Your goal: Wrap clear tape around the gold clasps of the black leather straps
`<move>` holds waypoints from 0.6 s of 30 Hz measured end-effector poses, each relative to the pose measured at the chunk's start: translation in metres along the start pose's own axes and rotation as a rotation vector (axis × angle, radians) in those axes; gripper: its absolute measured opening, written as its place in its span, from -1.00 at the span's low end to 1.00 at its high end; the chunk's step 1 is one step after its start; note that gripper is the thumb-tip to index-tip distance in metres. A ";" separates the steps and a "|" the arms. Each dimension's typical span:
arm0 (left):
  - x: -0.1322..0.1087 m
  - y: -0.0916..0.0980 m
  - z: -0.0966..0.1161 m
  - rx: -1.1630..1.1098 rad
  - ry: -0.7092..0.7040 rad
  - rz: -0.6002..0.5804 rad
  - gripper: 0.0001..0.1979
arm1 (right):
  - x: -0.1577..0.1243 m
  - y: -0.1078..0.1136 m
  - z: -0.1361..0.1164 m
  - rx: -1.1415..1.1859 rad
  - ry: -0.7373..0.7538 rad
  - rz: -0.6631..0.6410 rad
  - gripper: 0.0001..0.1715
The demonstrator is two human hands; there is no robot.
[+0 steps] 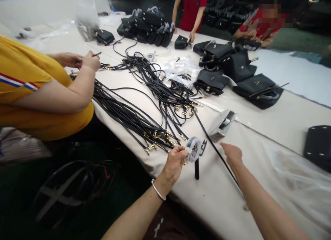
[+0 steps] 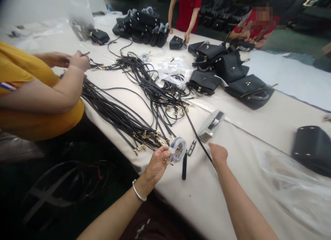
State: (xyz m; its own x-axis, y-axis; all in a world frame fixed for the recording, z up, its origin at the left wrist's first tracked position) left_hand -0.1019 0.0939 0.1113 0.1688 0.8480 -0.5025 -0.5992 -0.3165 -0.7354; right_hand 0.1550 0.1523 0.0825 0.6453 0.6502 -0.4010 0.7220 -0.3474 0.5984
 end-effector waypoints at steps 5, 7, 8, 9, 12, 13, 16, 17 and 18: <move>-0.003 0.001 0.006 0.160 -0.113 -0.022 -0.74 | -0.072 0.024 -0.024 -0.036 0.174 -0.298 -0.73; -0.008 0.000 0.011 0.272 -0.167 -0.033 -0.76 | -0.109 0.024 -0.042 -0.098 0.354 -0.528 -0.66; -0.011 -0.001 0.013 0.328 -0.191 -0.040 -0.77 | -0.125 0.023 -0.051 -0.158 0.448 -0.601 -0.64; -0.014 -0.003 0.015 0.382 -0.213 -0.049 -0.78 | -0.137 0.021 -0.059 -0.217 0.531 -0.642 -0.63; -0.024 -0.010 0.022 0.530 -0.298 -0.067 -0.81 | -0.153 0.012 -0.072 -0.309 0.622 -0.610 -0.59; -0.027 -0.011 0.024 0.575 -0.329 -0.068 -0.83 | -0.153 0.009 -0.073 -0.309 0.616 -0.601 -0.56; -0.032 -0.012 0.026 0.639 -0.372 -0.069 -0.86 | -0.143 -0.001 -0.071 -0.289 0.587 -0.601 -0.52; -0.032 -0.011 0.026 0.620 -0.358 -0.074 -0.85 | -0.140 -0.004 -0.070 -0.284 0.590 -0.603 -0.53; -0.033 -0.010 0.025 0.581 -0.331 -0.083 -0.83 | -0.136 -0.005 -0.069 -0.282 0.602 -0.597 -0.55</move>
State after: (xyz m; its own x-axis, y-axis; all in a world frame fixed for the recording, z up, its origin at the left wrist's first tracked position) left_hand -0.1209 0.0800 0.1461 0.0394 0.9746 -0.2204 -0.9340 -0.0425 -0.3548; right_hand 0.0461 0.1121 0.1821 -0.1168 0.9416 -0.3158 0.7562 0.2904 0.5864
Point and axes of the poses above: each hand's wrist, its own x-axis towards the middle knuckle, its own y-axis out of the back of the hand, z = x × y, the point moved 2 cm from there along x, towards the middle knuckle, and after that the axes turned 8 degrees about -x, right-handed, at the moved point
